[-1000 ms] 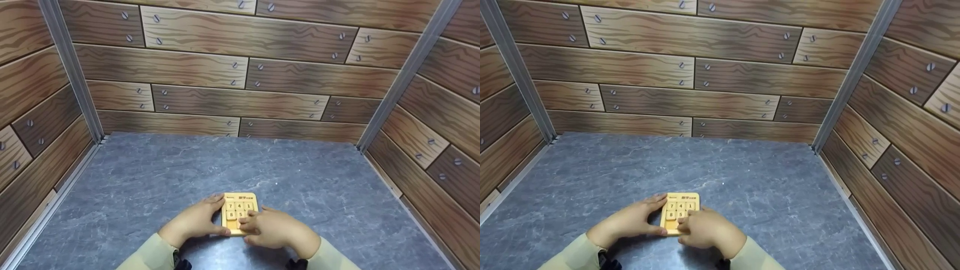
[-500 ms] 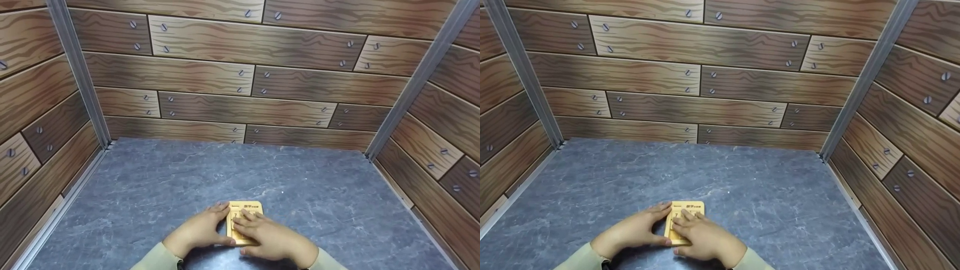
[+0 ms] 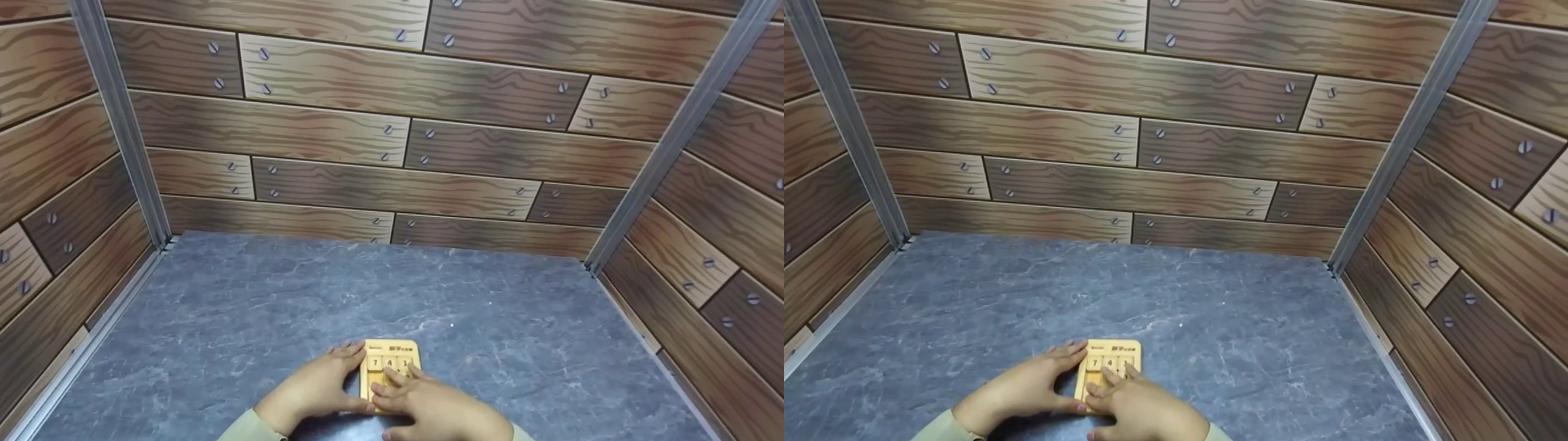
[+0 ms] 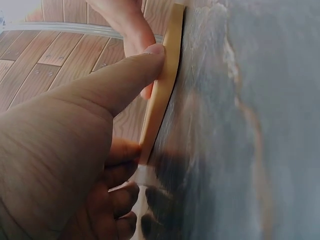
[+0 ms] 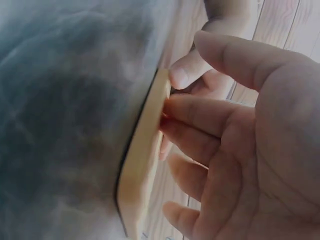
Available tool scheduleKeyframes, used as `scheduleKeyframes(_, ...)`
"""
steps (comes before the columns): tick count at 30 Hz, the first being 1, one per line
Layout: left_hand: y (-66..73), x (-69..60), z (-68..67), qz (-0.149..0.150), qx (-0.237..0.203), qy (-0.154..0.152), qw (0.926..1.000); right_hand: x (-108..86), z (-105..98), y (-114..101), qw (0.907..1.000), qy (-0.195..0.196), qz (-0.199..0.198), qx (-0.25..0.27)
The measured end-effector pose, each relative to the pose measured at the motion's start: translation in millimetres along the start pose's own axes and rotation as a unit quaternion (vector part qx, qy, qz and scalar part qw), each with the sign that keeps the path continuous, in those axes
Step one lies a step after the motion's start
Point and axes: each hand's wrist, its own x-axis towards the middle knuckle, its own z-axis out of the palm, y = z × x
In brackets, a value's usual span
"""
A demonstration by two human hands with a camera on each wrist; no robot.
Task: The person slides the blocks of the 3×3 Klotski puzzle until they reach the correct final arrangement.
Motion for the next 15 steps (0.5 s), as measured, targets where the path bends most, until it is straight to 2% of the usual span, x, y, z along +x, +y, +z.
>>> scheduleKeyframes(3, -0.5, -0.6, 0.1, 0.003, 0.003, 0.001, 1.0, -0.1, -1.1, -0.2, 0.9999, -0.012, -0.002, 0.011)
scheduleKeyframes(7, 0.8, 0.7, 1.6, -0.01, -0.007, -0.017, 0.9998, -1.1, -2.6, 3.1, 0.9979, -0.031, 0.003, 0.056)
scheduleKeyframes(9, 1.5, 1.8, 1.8, -0.014, -0.012, -0.026, 0.9995, -1.2, -4.4, 4.4, 0.9972, -0.029, 0.004, 0.069)
scheduleKeyframes(12, 1.8, 2.5, -0.7, -0.015, -0.018, -0.033, 0.9992, 2.7, -8.0, 5.2, 0.9981, -0.006, -0.005, 0.062)
scheduleKeyframes(15, 0.7, 0.6, -5.0, -0.017, -0.019, -0.032, 0.9991, 12.6, -12.0, 5.1, 0.9977, 0.037, -0.015, 0.055)
